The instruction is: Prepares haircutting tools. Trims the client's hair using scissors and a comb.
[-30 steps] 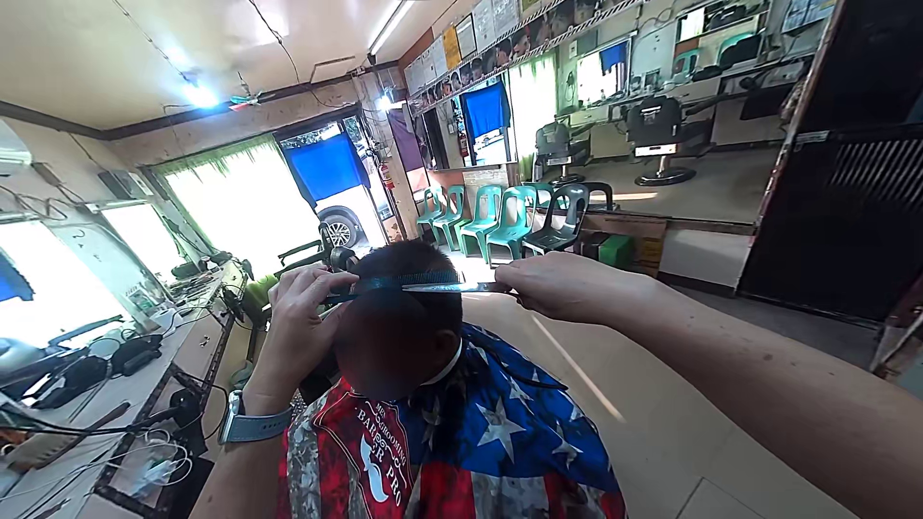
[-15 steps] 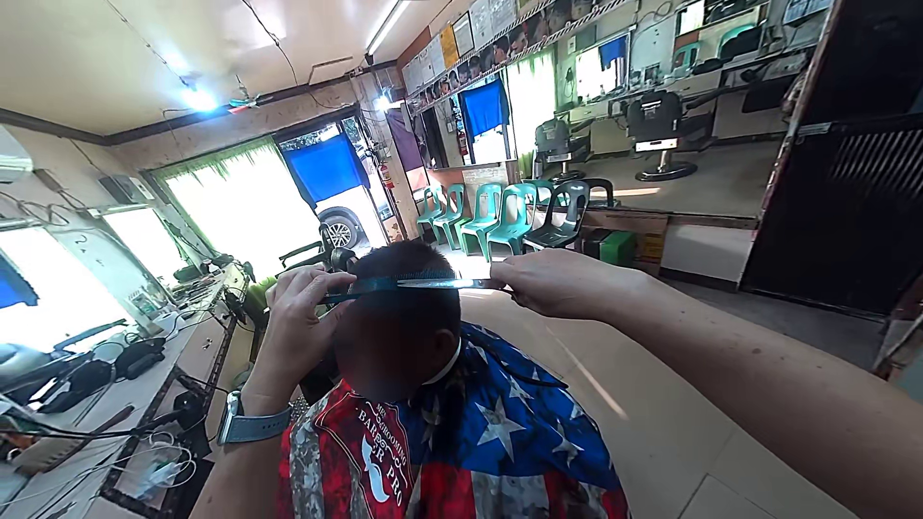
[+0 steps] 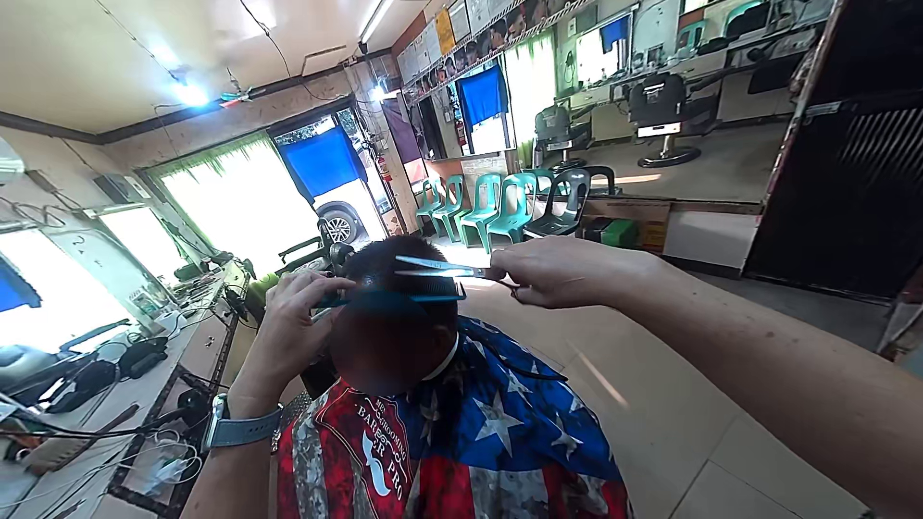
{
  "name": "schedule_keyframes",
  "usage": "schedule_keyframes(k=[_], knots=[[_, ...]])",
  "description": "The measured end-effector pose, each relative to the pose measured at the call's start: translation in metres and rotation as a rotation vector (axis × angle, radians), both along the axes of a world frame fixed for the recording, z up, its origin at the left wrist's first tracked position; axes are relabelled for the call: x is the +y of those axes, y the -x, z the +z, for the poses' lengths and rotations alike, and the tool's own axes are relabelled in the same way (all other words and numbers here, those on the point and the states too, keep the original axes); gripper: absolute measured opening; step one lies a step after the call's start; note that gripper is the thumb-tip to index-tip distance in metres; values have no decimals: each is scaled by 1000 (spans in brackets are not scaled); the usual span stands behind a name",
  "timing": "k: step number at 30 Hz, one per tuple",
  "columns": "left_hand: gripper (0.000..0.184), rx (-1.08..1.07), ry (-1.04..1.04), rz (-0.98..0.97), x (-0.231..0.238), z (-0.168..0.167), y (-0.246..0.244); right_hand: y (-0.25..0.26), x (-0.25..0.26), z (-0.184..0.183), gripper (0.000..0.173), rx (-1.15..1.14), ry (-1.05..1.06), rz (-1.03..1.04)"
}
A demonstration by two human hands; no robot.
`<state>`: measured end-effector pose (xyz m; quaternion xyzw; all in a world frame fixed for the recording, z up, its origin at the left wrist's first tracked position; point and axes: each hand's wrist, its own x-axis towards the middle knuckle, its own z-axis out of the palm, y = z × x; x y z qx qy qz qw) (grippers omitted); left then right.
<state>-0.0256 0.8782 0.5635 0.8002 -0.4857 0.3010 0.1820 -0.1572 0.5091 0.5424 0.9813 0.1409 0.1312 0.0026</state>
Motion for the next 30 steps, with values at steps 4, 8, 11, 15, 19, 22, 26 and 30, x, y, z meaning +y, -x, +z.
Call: schedule_keyframes(k=[4, 8, 11, 15, 19, 22, 26, 30], knots=[[37, -45, 27, 27, -8, 7, -5, -6, 6, -5, 29, 5, -10, -27], [37, -55, 40, 38, -12, 10, -5, -5, 4, -1, 17, 17, 31, 24], [38, -64, 47, 32, -12, 11, -5, -4, 0, -1, 16, 20, 27, 39], [38, -56, 42, 39, -13, 12, -5, -8, 2, -6, 28, 9, -34, 1], [40, -59, 37, 35, -12, 14, -2, -9, 0, -5, 19, -19, -5, 67], [36, 4, -49, -6, -10, 17, 3, 16, 17, 22, 10, 68, -32, 69], [34, 3, -77, 8, -14, 19, 0, 15, 19, 20, 19, 112, -111, 3], [34, -10, -30, 41, -26, 25, -5, -17, -2, -13, 19, 4, -94, 51]])
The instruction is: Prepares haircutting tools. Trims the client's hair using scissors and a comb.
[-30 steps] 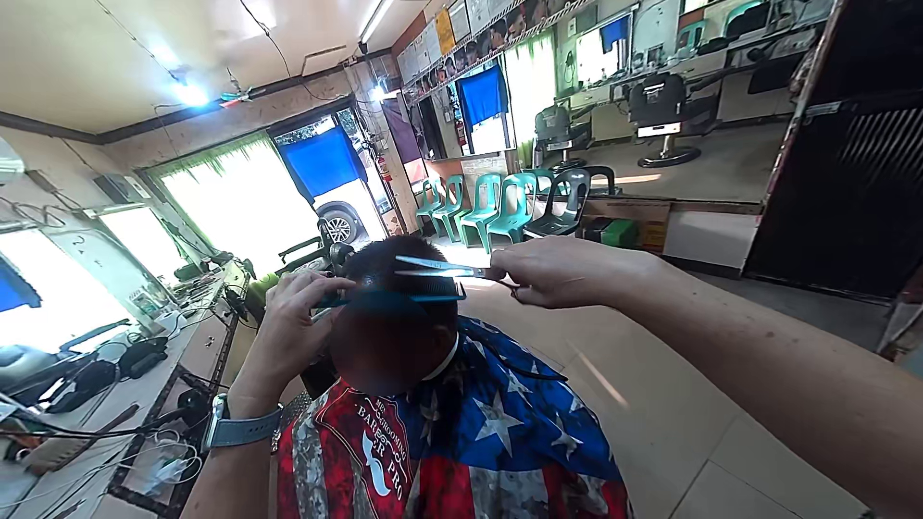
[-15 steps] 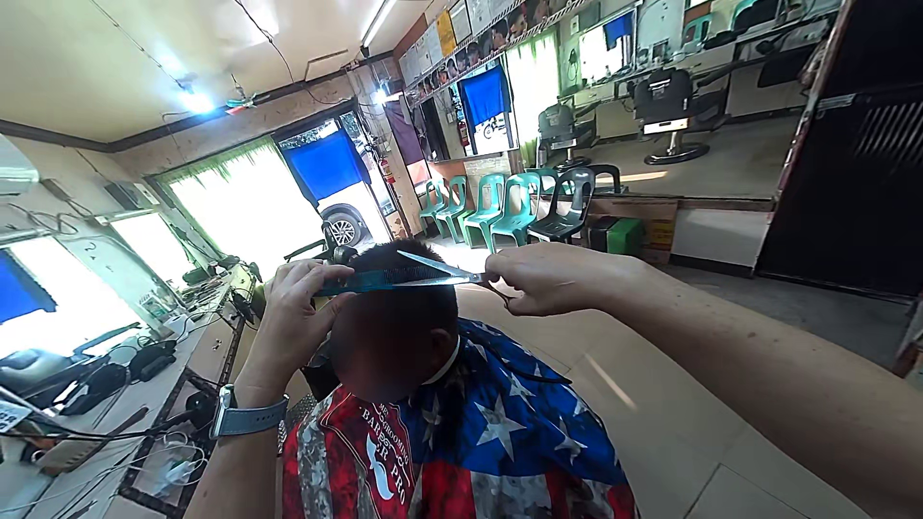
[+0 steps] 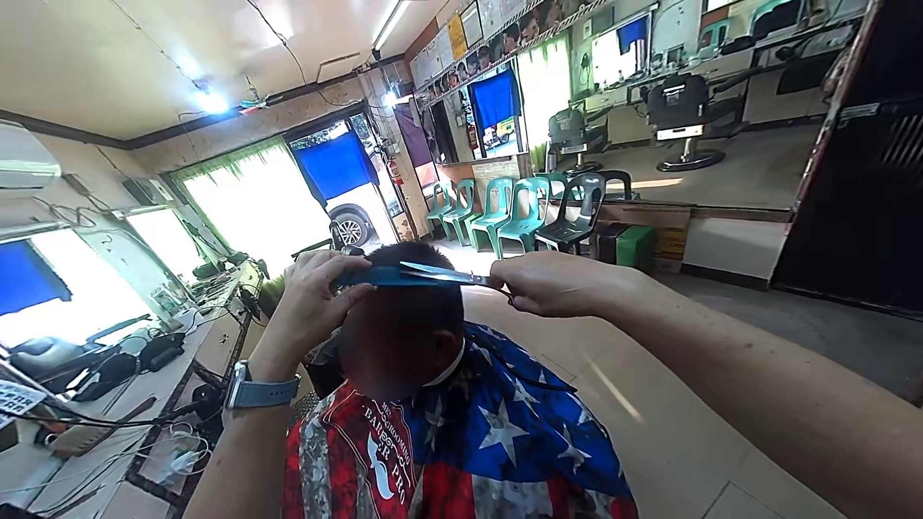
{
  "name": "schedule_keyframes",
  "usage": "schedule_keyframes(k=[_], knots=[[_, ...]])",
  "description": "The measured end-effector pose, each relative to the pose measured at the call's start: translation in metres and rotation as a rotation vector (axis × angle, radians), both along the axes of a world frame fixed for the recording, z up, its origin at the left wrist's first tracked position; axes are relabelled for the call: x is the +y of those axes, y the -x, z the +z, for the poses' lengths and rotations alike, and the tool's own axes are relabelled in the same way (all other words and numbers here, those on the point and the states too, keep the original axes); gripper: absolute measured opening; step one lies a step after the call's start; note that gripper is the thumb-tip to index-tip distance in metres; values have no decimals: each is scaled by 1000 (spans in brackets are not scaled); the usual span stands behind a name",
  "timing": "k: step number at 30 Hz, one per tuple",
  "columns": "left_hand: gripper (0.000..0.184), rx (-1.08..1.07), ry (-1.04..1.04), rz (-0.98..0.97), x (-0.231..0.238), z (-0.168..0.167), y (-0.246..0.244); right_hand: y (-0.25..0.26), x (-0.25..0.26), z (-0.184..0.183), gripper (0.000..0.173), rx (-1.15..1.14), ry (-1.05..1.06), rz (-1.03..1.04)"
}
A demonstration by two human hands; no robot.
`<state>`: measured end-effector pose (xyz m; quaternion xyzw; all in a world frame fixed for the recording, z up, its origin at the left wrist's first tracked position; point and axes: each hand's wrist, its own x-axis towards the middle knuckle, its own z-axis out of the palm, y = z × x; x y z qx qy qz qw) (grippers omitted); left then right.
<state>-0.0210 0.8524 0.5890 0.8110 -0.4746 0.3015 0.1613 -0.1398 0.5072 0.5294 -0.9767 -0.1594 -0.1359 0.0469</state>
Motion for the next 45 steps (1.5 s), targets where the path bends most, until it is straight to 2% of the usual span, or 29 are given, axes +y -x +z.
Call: schedule_keyframes(k=[4, 8, 13, 17, 23, 31, 38, 42, 45], knots=[[28, 107, 152, 85, 11, -10, -4, 12, 2, 15, 18, -94, 35, -25], [29, 350, 207, -67, 40, -45, 3, 34, -5, 30, 21, -177, 166, -77], [33, 237, 109, -181, 60, -97, 16, 47, -6, 33, 20, -161, 320, -141], [30, 103, 180, -129, 66, -116, 17, 47, 3, 30, 18, -66, 385, -177], [31, 59, 296, -60, 68, -101, -1, 30, 22, 31, 34, -83, 394, -144], [35, 17, 298, -63, 59, -82, -12, 21, 43, 36, 16, -96, 433, -148], [37, 11, 302, -59, 59, -79, -14, 29, 38, 37, 17, -89, 417, -118], [36, 15, 308, -62, 57, -78, -13, 20, 38, 35, 26, -151, 401, -84], [36, 12, 307, -65, 57, -77, -13, 22, 43, 37, 21, -108, 418, -115]])
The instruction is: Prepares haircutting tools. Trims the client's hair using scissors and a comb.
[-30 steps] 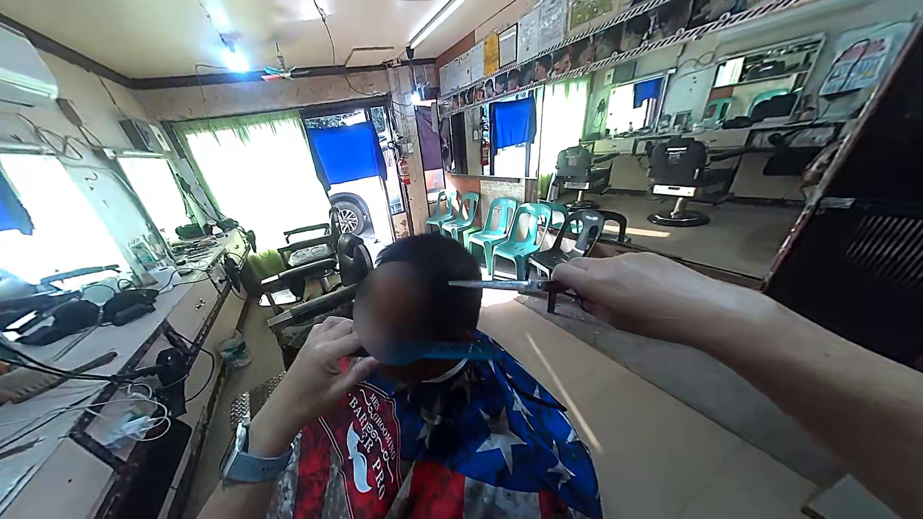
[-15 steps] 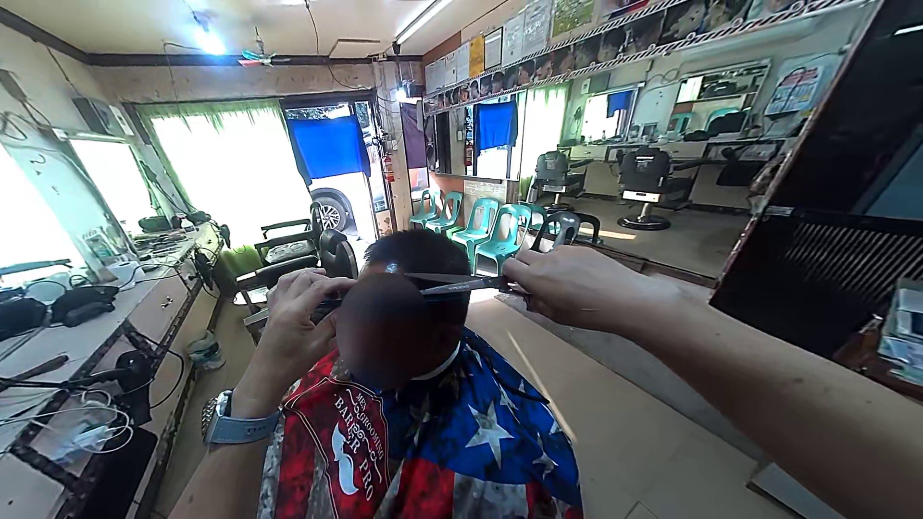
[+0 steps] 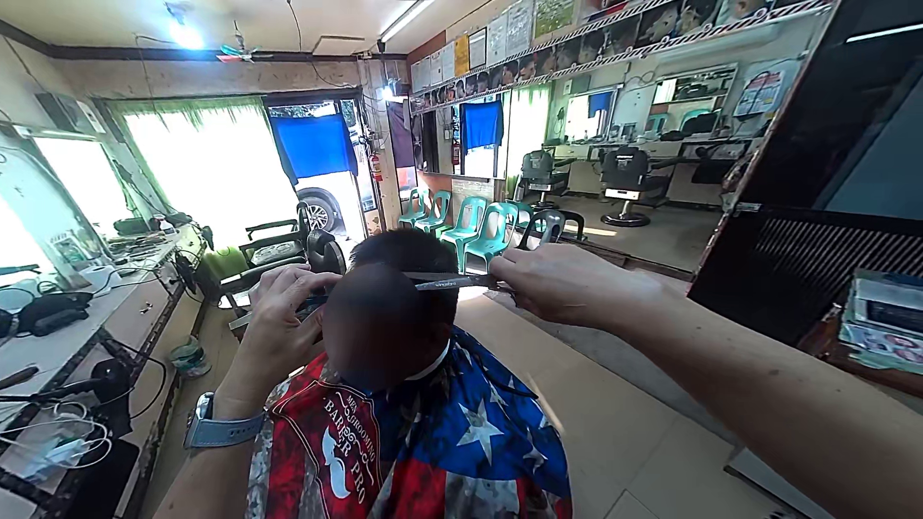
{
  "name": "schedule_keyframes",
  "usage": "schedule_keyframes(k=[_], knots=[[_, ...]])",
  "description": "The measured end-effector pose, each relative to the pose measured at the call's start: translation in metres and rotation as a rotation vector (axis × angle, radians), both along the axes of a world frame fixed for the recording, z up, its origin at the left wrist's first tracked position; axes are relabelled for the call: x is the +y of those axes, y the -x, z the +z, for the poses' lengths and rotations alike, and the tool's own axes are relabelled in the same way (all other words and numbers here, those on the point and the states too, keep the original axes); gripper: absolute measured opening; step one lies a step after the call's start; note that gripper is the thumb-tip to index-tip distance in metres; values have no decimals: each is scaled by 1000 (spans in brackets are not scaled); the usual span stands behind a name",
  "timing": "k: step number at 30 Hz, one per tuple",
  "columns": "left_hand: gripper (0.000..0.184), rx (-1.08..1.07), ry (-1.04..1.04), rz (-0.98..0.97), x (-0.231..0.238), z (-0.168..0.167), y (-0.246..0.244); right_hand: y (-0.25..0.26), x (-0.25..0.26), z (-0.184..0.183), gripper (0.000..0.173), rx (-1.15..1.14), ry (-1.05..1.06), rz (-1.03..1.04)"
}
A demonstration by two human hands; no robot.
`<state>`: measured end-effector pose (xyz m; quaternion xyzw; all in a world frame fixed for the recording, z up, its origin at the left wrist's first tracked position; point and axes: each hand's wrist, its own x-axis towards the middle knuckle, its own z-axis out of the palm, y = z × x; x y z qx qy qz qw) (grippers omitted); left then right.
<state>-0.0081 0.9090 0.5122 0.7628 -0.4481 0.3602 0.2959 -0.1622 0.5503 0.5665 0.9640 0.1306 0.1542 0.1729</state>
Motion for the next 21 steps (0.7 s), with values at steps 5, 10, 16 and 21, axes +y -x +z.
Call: schedule_keyframes(k=[5, 10, 16, 21], knots=[[37, 4, -13, 11, 0, 1, 0, 7, -2, 2, 15, 32, -29, -10], [37, 8, -5, 16, -1, 1, 1, 2, 1, 2, 20, 4, -6, -19], [35, 79, -119, -99, 7, -5, 3, 11, -2, 10, 18, 47, -34, -31], [38, 72, -67, -41, 7, -3, -7, 7, -4, 11, 29, 51, -36, -50]])
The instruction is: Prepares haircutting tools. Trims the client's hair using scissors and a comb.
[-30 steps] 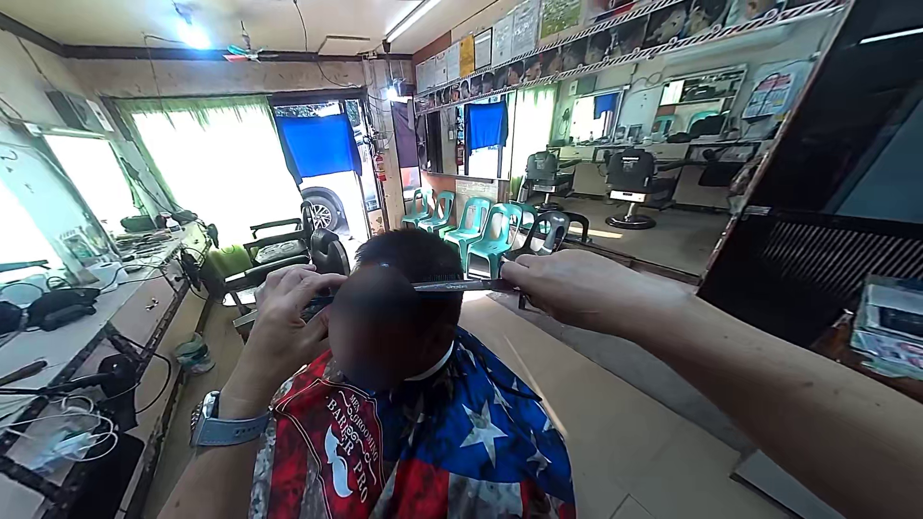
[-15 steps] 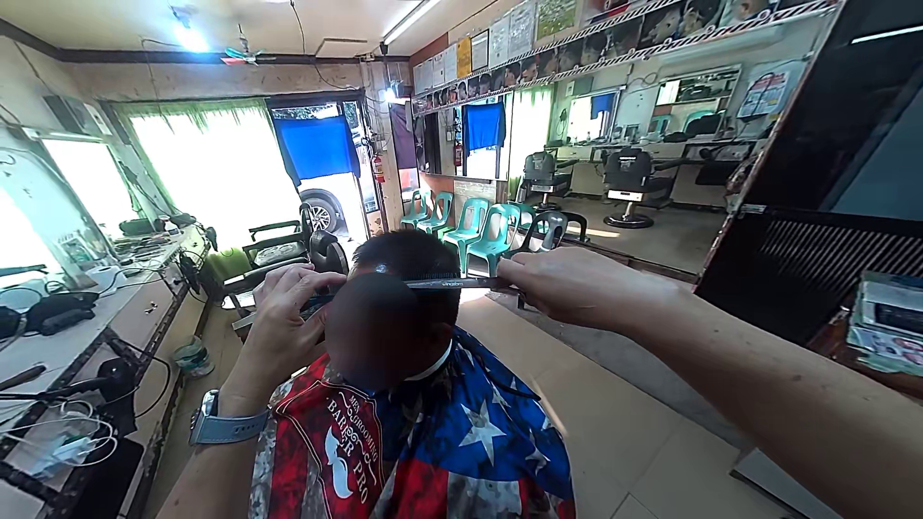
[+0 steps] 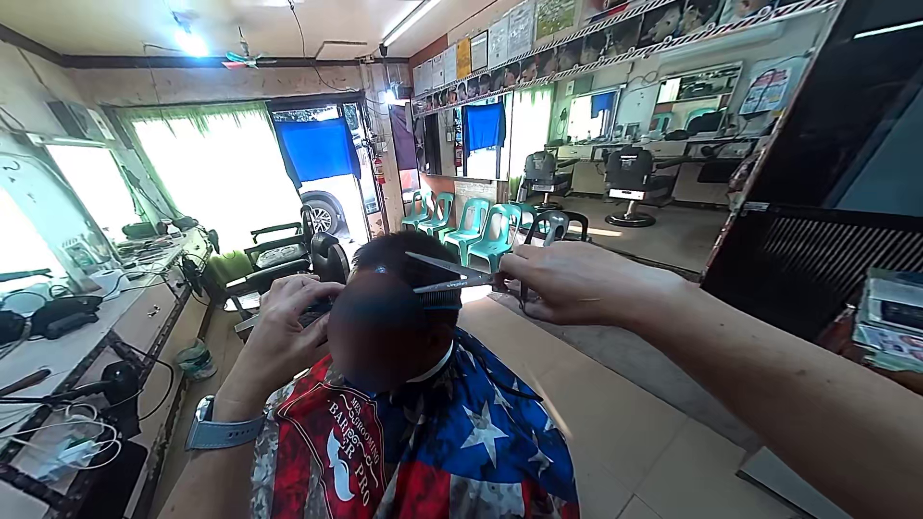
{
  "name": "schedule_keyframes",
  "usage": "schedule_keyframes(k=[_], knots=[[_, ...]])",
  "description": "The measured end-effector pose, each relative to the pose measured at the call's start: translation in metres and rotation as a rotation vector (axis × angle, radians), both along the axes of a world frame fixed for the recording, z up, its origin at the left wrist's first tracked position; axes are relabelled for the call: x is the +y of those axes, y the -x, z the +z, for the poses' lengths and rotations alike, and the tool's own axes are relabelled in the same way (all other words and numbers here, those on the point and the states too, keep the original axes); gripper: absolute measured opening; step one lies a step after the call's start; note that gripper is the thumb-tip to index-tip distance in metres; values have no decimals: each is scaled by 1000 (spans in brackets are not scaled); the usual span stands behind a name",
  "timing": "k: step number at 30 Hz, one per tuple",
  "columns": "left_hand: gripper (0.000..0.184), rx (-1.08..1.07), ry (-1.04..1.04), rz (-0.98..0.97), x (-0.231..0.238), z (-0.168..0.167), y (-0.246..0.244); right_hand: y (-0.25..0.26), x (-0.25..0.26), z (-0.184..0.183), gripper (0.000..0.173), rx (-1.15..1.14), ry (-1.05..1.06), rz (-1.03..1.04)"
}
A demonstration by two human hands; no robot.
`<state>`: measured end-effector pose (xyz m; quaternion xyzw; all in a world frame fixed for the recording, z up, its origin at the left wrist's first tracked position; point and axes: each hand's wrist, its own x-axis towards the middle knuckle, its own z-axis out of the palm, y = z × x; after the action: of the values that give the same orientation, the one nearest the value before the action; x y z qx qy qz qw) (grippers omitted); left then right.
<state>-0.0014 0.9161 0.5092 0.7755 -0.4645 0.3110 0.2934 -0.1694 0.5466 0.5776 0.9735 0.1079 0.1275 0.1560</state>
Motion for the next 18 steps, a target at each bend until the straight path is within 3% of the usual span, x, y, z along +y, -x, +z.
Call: schedule_keyframes(k=[6, 13, 18], knots=[[37, -38, 31, 7, -9, 10, -3, -4, 9, -3, 18, 9, 8, 7], [37, -41, 26, 14, -10, 12, -3, -4, 9, -1, 22, 4, -10, 17], [37, 3, -18, -35, -7, 13, 4, -2, 10, 7, 15, 73, -4, 10]])
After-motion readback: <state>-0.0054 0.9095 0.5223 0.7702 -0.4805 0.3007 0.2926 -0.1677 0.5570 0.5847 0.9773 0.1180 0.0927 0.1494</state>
